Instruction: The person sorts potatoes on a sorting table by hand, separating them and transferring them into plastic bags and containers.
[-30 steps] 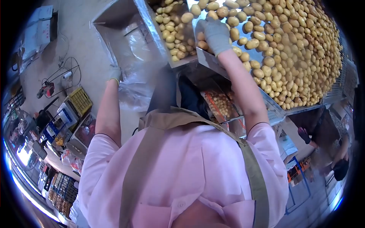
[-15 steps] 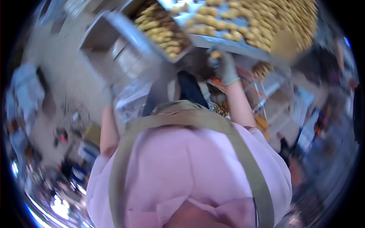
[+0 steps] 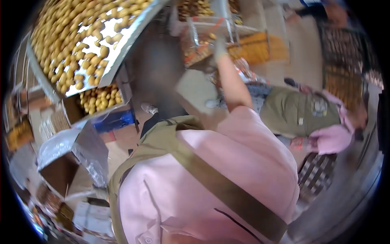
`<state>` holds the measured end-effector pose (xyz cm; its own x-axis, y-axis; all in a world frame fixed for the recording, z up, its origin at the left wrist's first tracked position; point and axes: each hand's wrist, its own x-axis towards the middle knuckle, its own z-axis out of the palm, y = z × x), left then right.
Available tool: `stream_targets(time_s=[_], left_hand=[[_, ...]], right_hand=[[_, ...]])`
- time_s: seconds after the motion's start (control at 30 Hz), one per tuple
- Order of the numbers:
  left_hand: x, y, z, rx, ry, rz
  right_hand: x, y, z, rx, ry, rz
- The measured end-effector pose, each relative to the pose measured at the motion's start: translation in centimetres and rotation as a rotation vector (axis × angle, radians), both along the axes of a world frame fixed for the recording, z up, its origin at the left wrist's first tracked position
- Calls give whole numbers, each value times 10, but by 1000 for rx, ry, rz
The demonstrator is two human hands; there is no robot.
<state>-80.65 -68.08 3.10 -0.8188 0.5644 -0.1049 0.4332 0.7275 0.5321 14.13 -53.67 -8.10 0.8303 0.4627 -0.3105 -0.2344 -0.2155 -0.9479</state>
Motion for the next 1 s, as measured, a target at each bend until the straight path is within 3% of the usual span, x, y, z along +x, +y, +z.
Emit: stream_targets(time_s=[0.03,0.07,0.17,0.2,0.23,0.27,0.33,0.4,0.47,0.5,0.6,0.67,0.73,0.8,0.87,0.9,0.93,1.0], left_hand=[[0,24,4,51,24,-35],[-1,42,9,97,33,-49],[-11,47,43,264,54,22],[-11,51,48,308,40,45],[-9,43,56,357,29,88],[-30,36,51,325,156,81],[33,42,84,537,-53,240],[21,26,55,700,-224,256],[22,20,45,721,-330,300],[34,3,43,701,-343,345],[62,-37,49,650,-365,411],[83,-61,55,571,-346,471],[78,-102,30,588,-457,620],[93,-123,20,494,-347,707],[115,-121,15,400,-264,760],[129,-113,28,342,-232,768],[141,-104,37,287,-199,774],[154,-97,41,321,-231,811]], right_hand=[[-26,-4,10,-24,-151,41],[-58,1,11,-3,-123,59],[-144,-6,11,145,342,153],[-177,-8,45,126,360,244],[-188,-3,38,135,313,348],[-203,6,49,119,207,381],[-207,41,30,402,30,525],[-245,94,84,321,-358,678],[-267,146,145,144,-775,870],[-267,170,145,95,-880,992],[-271,246,122,-385,-1445,1271],[-300,265,126,-642,-1595,1327],[-341,262,127,-450,-1407,1604],[-378,248,117,-342,-1430,1519],[-406,241,105,-174,-1381,1540],[-421,239,115,-210,-1344,1610],[-437,244,140,-268,-1269,1706],[-446,280,120,-149,-940,1749]])
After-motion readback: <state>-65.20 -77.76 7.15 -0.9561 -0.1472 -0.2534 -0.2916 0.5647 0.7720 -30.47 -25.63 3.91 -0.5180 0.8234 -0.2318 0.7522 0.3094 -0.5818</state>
